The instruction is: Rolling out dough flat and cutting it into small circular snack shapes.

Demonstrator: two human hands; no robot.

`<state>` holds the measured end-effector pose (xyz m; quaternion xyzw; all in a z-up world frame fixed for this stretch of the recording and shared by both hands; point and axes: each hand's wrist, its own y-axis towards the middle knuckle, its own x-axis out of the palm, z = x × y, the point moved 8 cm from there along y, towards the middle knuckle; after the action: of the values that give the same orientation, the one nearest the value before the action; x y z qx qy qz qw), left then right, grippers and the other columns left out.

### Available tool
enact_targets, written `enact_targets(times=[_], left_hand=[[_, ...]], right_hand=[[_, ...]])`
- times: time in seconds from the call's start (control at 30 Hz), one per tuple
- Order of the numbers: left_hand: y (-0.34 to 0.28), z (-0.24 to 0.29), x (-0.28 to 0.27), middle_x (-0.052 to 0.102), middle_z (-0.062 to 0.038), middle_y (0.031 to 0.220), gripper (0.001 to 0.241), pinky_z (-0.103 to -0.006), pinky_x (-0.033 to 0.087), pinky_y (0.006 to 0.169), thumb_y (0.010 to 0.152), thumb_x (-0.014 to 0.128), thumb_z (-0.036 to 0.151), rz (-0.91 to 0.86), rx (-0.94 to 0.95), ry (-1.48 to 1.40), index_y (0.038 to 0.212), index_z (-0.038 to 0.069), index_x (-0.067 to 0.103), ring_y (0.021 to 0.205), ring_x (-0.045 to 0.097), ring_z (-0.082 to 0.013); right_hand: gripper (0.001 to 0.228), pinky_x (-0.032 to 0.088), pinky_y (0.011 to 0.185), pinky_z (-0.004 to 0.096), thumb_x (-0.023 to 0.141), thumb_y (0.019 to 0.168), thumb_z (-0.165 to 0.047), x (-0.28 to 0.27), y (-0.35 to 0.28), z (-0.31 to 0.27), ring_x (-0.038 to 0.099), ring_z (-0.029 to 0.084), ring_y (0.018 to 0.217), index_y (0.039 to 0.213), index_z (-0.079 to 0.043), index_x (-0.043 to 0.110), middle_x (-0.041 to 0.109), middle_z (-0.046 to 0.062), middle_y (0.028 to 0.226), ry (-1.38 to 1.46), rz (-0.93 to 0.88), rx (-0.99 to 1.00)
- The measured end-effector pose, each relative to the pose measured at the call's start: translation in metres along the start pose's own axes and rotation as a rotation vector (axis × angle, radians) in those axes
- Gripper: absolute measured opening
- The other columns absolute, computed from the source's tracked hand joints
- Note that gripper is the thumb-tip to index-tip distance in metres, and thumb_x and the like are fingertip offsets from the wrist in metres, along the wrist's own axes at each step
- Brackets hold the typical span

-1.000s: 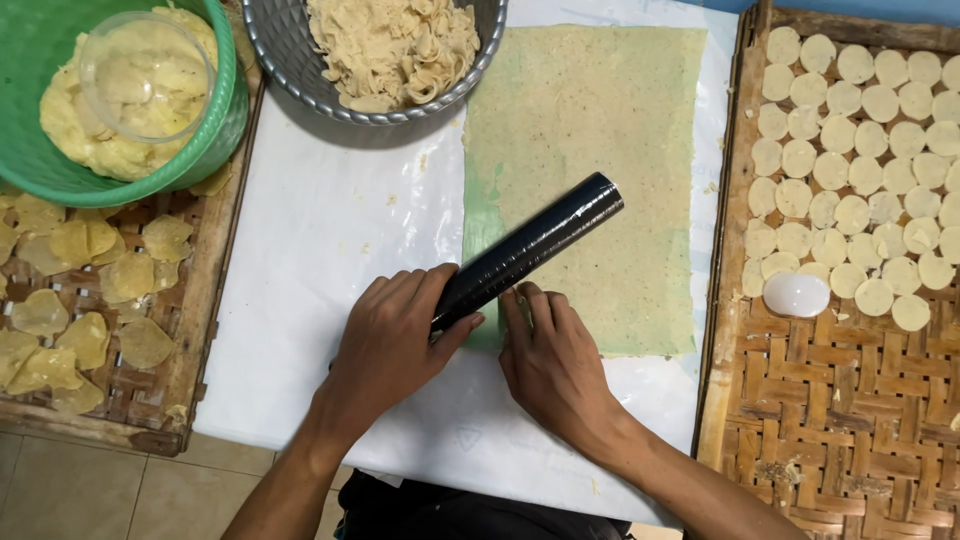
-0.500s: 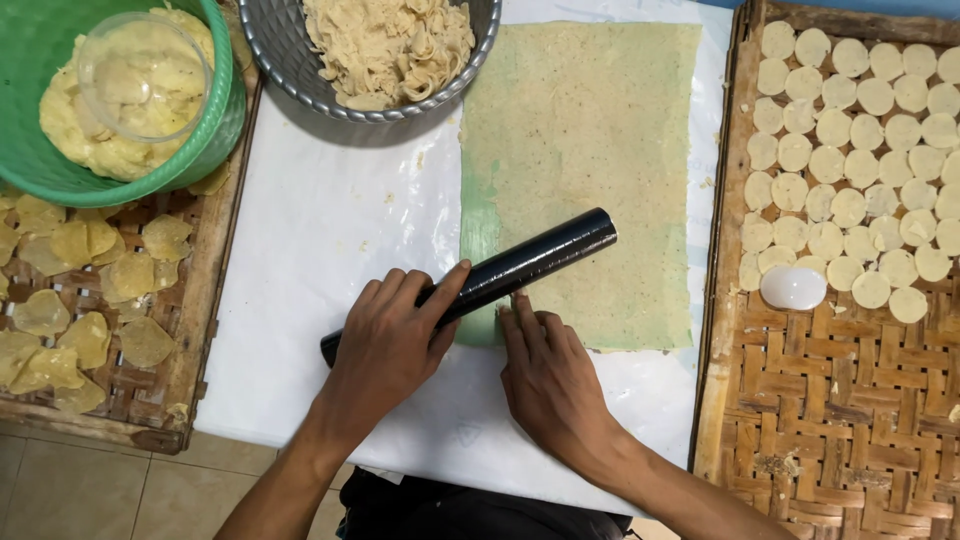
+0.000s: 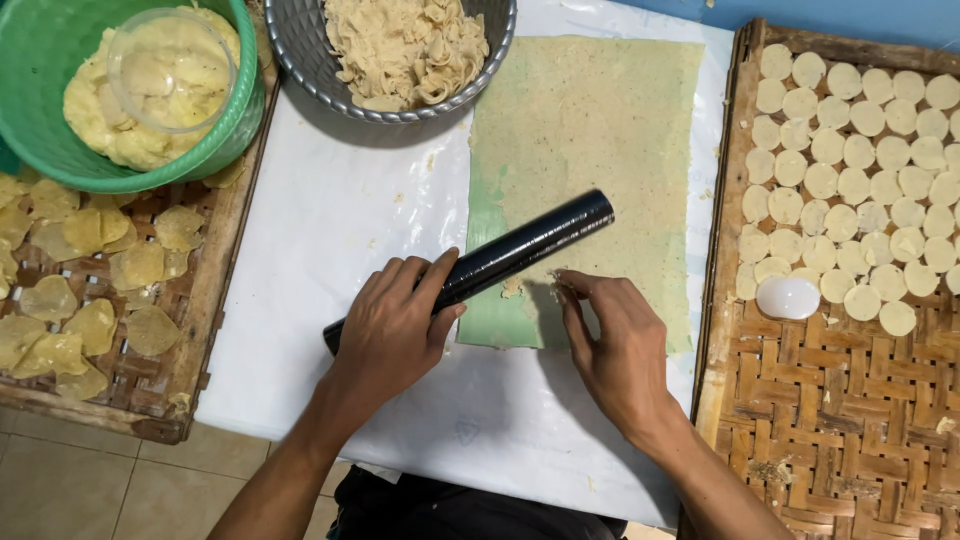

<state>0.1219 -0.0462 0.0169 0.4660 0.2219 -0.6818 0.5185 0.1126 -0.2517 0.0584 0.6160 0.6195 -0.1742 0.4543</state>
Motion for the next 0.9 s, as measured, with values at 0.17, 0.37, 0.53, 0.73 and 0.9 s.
enact_targets(times=[0.17, 0.37, 0.53, 0.73, 0.9], left_hand=[[-0.001, 0.023, -0.006, 0.061, -0.012, 0.1, 0.047, -0.04, 0.049, 0.074, 0.105, 0.049, 0.033, 0.072, 0.091, 0.069, 0.142, 0.006, 0.059, 0.09, 0.061, -0.0295], [0.0, 0.032, 0.02, 0.062, -0.014, 0.11, 0.051, -0.0494, 0.045, 0.094, 0.1, 0.062, 0.024, 0.009, 0.117, 0.156, 0.148, 0.011, 0.052, 0.104, 0.062, -0.0342], [0.022, 0.026, 0.012, 0.051, -0.026, 0.152, 0.055, -0.0741, 0.017, 0.114, 0.106, 0.055, 0.032, 0.038, 0.084, 0.153, 0.152, 0.004, 0.047, 0.142, 0.045, -0.0482], [0.015, 0.026, 0.022, 0.035, -0.033, 0.162, 0.084, -0.0736, 0.019, 0.117, 0.104, 0.043, 0.057, 0.081, 0.086, 0.185, 0.157, -0.008, 0.034, 0.15, 0.034, -0.0501], [-0.044, 0.06, 0.046, 0.034, -0.024, 0.164, 0.098, -0.0592, 0.028, 0.122, 0.091, 0.065, 0.065, -0.106, 0.069, 0.336, 0.155, -0.004, 0.037, 0.154, 0.03, -0.0376]], right_hand=[[0.016, 0.058, 0.073, 0.036, 0.08, 0.092, -0.014, -0.004, 0.011, 0.002, 0.07, 0.025, 0.081, 0.107, -0.008, 0.076, 0.073, 0.004, 0.091, 0.028, 0.134, -0.076], [0.039, 0.046, 0.103, 0.052, 0.062, 0.104, -0.027, 0.032, 0.045, 0.006, 0.055, 0.045, 0.122, 0.136, -0.005, 0.061, 0.058, 0.025, 0.13, -0.145, 0.002, -0.203], [0.057, 0.024, 0.121, 0.059, 0.041, 0.111, -0.038, 0.071, 0.062, 0.023, 0.029, 0.053, 0.148, 0.161, -0.01, 0.039, 0.04, 0.034, 0.156, -0.28, -0.254, -0.157], [0.07, 0.007, 0.127, 0.056, 0.03, 0.11, -0.05, 0.08, 0.049, 0.035, 0.006, 0.047, 0.157, 0.168, -0.014, 0.018, 0.013, 0.025, 0.171, -0.298, -0.331, -0.098], [0.072, 0.013, 0.125, 0.065, 0.038, 0.105, -0.053, 0.069, -0.025, 0.03, 0.011, 0.048, 0.156, 0.159, -0.006, 0.035, 0.017, 0.026, 0.169, -0.4, -0.442, -0.151]])
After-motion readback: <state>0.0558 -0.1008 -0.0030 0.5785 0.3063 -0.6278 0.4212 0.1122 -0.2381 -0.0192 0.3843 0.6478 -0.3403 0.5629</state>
